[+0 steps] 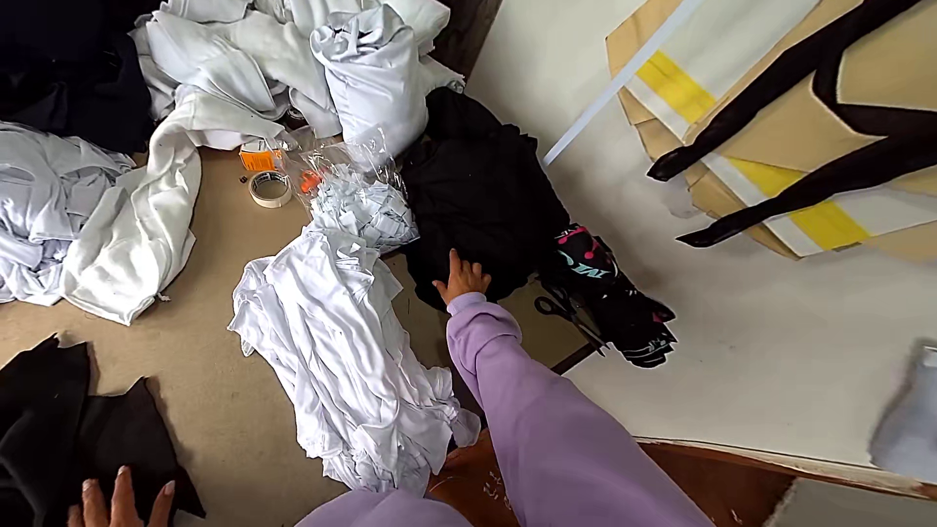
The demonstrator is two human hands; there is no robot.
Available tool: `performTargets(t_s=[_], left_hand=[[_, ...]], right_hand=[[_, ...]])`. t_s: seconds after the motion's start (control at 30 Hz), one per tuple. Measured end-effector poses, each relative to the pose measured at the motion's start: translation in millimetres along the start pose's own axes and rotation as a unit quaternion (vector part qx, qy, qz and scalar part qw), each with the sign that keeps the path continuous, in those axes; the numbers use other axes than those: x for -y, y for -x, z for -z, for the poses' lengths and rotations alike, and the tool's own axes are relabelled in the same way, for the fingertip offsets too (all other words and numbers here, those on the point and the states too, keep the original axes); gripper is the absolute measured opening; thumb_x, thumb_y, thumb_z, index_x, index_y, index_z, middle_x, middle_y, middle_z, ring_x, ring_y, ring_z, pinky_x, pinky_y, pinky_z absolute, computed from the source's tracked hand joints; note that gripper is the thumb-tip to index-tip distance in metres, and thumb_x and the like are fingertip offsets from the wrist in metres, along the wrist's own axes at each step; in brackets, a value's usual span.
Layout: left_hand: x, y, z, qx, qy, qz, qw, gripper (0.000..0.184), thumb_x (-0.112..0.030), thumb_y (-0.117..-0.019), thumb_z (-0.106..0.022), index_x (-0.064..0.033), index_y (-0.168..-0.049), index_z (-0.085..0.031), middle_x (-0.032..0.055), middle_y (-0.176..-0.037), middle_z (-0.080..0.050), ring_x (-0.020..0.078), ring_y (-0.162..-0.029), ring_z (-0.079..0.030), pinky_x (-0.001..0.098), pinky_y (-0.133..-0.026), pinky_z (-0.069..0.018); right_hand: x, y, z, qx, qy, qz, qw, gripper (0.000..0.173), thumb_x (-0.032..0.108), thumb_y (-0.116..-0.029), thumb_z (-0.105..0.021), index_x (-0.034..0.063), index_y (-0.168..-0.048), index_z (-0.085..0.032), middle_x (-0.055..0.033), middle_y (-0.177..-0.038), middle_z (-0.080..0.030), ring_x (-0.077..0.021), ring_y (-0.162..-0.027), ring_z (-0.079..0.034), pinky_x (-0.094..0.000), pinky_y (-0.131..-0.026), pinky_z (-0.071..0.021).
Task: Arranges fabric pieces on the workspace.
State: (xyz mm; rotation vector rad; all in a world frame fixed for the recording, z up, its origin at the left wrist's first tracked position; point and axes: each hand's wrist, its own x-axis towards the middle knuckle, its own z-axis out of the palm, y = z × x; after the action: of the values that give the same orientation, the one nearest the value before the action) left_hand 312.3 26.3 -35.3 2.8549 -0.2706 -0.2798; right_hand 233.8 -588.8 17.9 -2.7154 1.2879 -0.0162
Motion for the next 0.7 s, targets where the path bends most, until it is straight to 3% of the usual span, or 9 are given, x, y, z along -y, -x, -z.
performTargets(t_s=[0.07, 0.13, 0.2, 0.27, 0.37, 0.43, 0.5, 0.57, 0.7], left_hand=[[-5, 2, 12, 0.036, 0.025, 0.008, 0.999, 0.079, -0.043, -0.0952, -0.065, 0.0034, -0.154, -0.041, 0.0381, -0.163, -0.018, 0.0608, -0.150, -0.017, 0.0688, -0.122, -0.0150], [-4, 6, 15, 0.036, 0.040, 0.006, 0.999, 0.076, -0.037, -0.0923, -0.069, 0.0049, -0.151, -0.045, 0.0386, -0.162, -0.021, 0.0600, -0.149, -0.022, 0.0683, -0.121, -0.0180], [-4, 10, 14, 0.038, 0.047, 0.005, 0.998, 0.074, -0.034, -0.0910, -0.071, 0.0051, -0.149, -0.047, 0.0390, -0.162, -0.021, 0.0607, -0.148, -0.022, 0.0693, -0.120, -0.0193], [-5, 10, 11, 0.037, 0.047, -0.002, 0.998, 0.074, -0.036, -0.0909, -0.070, 0.0059, -0.149, -0.048, 0.0401, -0.161, -0.021, 0.0614, -0.148, -0.022, 0.0696, -0.120, -0.0189], [-5, 6, 6, 0.027, 0.053, -0.007, 0.998, 0.073, -0.037, -0.0912, -0.069, 0.0064, -0.147, -0.050, 0.0411, -0.160, -0.021, 0.0625, -0.147, -0.022, 0.0702, -0.119, -0.0196], [-6, 3, 4, 0.027, 0.052, -0.008, 0.998, 0.073, -0.036, -0.0905, -0.070, 0.0065, -0.146, -0.050, 0.0413, -0.160, -0.022, 0.0626, -0.147, -0.023, 0.0703, -0.119, -0.0201], [-5, 0, 5, 0.034, 0.047, -0.006, 0.998, 0.073, -0.036, -0.0909, -0.070, 0.0052, -0.147, -0.050, 0.0403, -0.161, -0.022, 0.0620, -0.147, -0.023, 0.0701, -0.119, -0.0205], [-4, -1, 5, 0.039, 0.045, -0.004, 0.998, 0.072, -0.036, -0.0909, -0.071, 0.0037, -0.147, -0.050, 0.0393, -0.161, -0.023, 0.0608, -0.148, -0.024, 0.0692, -0.119, -0.0208], [0, 3, 5, 0.032, 0.061, -0.025, 0.997, 0.070, -0.033, -0.0911, -0.071, 0.0035, -0.147, -0.051, 0.0406, -0.160, -0.023, 0.0630, -0.146, -0.023, 0.0707, -0.118, -0.0202]], right_hand=[[-4, -10, 7, -0.031, 0.008, 0.032, 0.999, 0.037, 0.029, -0.1011, -0.063, 0.0045, -0.128, -0.069, -0.0220, -0.120, -0.071, -0.0462, -0.123, -0.058, -0.0678, -0.101, -0.0369], [-12, -16, 33, -0.036, -0.098, 0.050, 0.993, 0.035, 0.023, -0.1055, -0.055, -0.0052, -0.116, -0.072, -0.0287, -0.120, -0.068, -0.0476, -0.124, -0.056, -0.0636, -0.106, -0.0396], [-23, -16, 63, -0.042, -0.298, 0.018, 0.954, 0.040, 0.018, -0.1091, -0.046, -0.0152, -0.125, -0.061, -0.0347, -0.134, -0.057, -0.0423, -0.133, -0.050, -0.0524, -0.115, -0.0356], [-33, -8, 97, -0.071, -0.474, -0.014, 0.877, 0.043, 0.020, -0.1110, -0.041, -0.0128, -0.138, -0.050, -0.0289, -0.145, -0.050, -0.0270, -0.136, -0.048, -0.0401, -0.115, -0.0354], [-46, 4, 150, -0.113, -0.563, 0.021, 0.818, 0.042, 0.026, -0.1119, -0.035, -0.0004, -0.142, -0.048, -0.0096, -0.134, -0.058, -0.0062, -0.119, -0.056, -0.0285, -0.105, -0.0470], [-51, 15, 185, -0.124, -0.591, 0.068, 0.794, 0.037, 0.025, -0.1125, -0.032, 0.0046, -0.138, -0.049, 0.0001, -0.119, -0.062, -0.0012, -0.109, -0.061, -0.0263, -0.098, -0.0522], [-54, 28, 216, -0.128, -0.590, 0.125, 0.787, 0.028, 0.022, -0.1125, -0.030, 0.0110, -0.127, -0.052, 0.0086, -0.108, -0.065, 0.0027, -0.103, -0.063, -0.0235, -0.095, -0.0534], [-57, 40, 244, -0.133, -0.543, 0.189, 0.807, 0.024, 0.017, -0.1116, -0.029, 0.0173, -0.114, -0.053, 0.0168, -0.100, -0.064, 0.0088, -0.099, -0.061, -0.0177, -0.095, -0.0509], [-62, 61, 294, -0.168, -0.478, 0.238, 0.828, 0.023, 0.016, -0.1116, -0.030, 0.0151, -0.119, -0.051, 0.0183, -0.105, -0.063, 0.0107, -0.105, -0.059, -0.0165, -0.100, -0.0483]])
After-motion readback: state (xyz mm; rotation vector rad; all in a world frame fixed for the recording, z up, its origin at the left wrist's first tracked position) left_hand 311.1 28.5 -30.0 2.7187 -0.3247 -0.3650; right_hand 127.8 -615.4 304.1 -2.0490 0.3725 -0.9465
